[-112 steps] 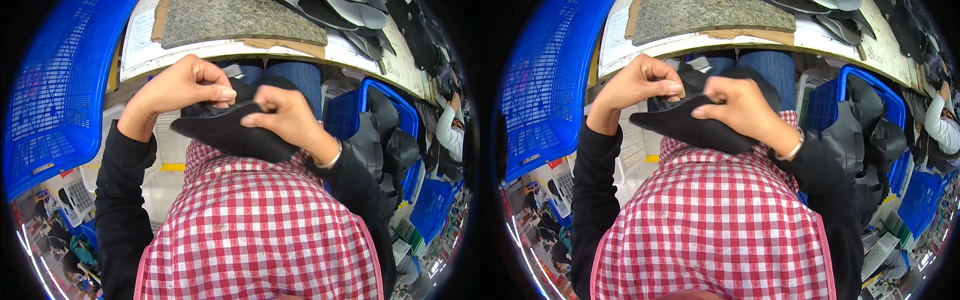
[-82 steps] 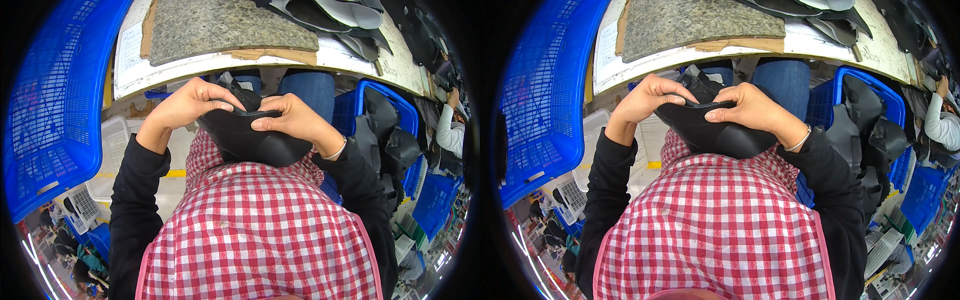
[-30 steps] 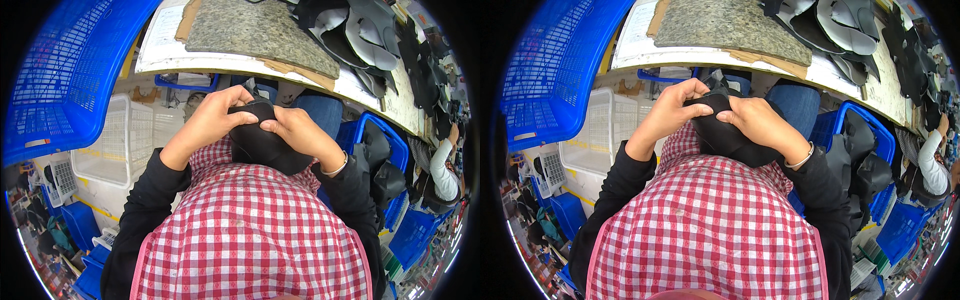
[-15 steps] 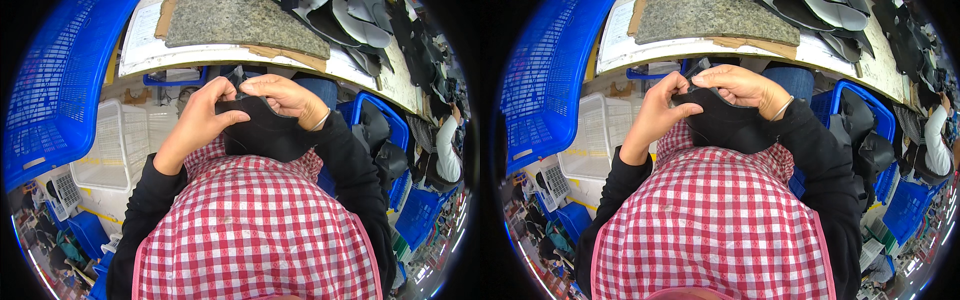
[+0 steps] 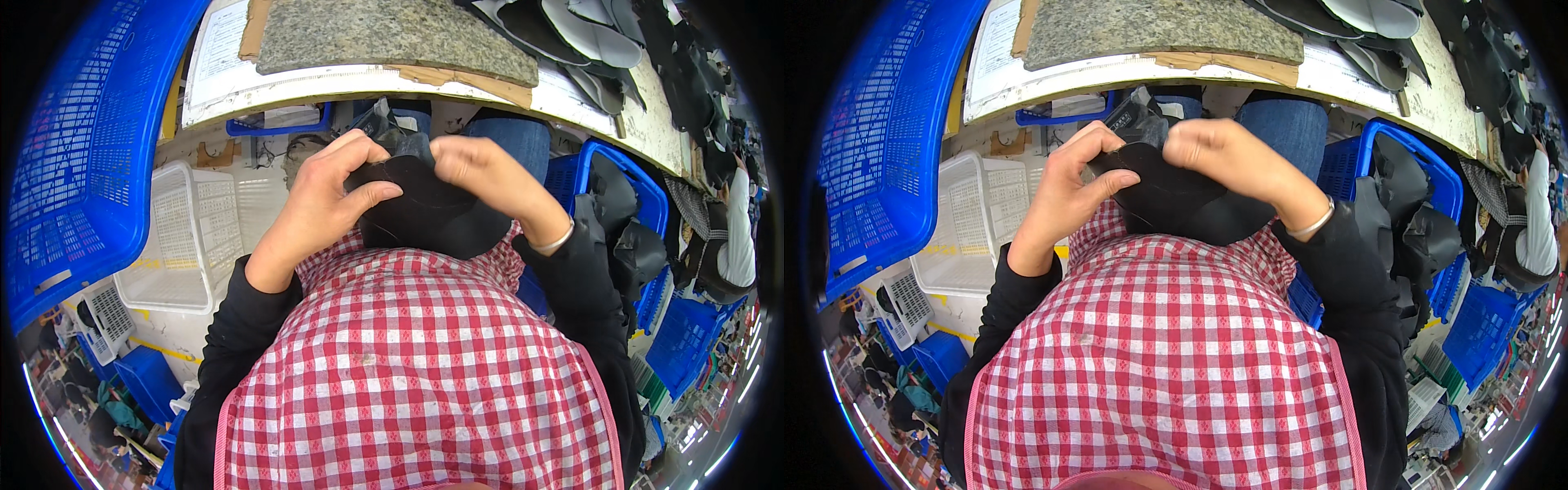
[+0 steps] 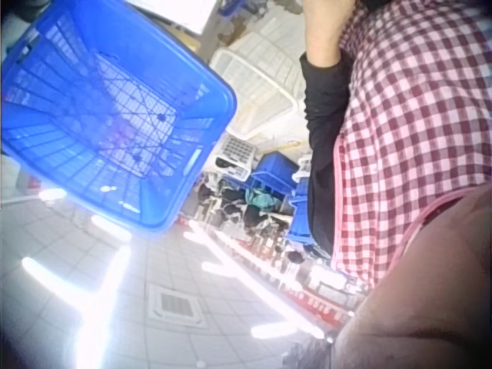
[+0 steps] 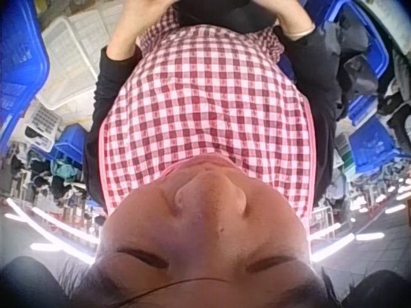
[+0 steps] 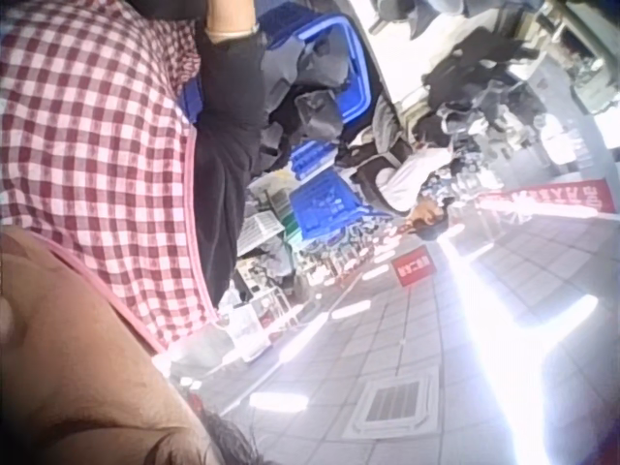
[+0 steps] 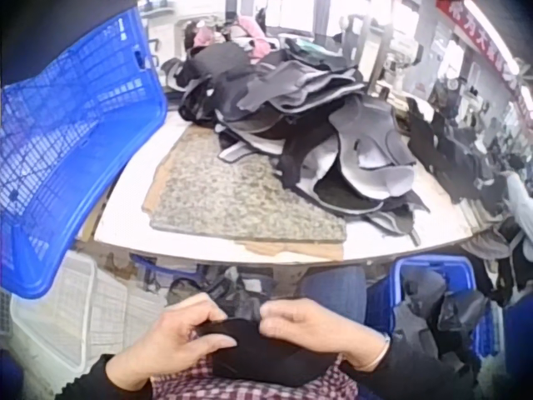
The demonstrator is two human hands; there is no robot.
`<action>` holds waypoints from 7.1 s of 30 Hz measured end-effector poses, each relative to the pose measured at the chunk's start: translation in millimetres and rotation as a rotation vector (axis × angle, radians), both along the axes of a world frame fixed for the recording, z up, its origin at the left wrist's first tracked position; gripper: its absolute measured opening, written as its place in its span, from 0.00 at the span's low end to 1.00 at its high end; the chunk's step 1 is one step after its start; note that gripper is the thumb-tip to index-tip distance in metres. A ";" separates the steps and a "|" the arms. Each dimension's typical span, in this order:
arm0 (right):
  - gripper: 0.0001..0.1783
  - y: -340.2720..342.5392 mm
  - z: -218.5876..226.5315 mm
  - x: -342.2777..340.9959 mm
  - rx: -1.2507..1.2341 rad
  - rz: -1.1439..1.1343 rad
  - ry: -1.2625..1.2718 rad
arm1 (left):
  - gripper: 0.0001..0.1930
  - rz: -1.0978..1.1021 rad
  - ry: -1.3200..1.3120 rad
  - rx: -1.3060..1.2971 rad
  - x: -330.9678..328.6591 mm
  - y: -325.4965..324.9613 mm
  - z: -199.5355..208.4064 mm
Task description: The person uses a hammer to tap a black shoe upper on a workbench, then marks the interior with a pen. They then pick up a shoe sole and align it with the upper, pressing the edges together by hand.
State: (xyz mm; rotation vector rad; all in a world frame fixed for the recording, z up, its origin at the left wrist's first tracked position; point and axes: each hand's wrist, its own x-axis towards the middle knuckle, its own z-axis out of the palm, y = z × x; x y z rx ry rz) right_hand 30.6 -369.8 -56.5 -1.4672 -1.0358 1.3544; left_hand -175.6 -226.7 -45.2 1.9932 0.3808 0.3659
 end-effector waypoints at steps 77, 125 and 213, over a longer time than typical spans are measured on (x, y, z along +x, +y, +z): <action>0.14 19.1 13.8 -5.5 0.034 0.020 -0.080 | 0.31 0.107 -0.019 -0.204 19.2 -9.9 -19.6; 0.14 2.1 -7.4 65.4 0.152 0.236 0.082 | 0.11 -0.418 -0.436 0.985 42.6 21.8 3.1; 0.31 -31.1 12.6 57.0 0.040 0.112 -0.521 | 0.08 0.312 -0.424 -1.738 -29.1 44.2 -119.8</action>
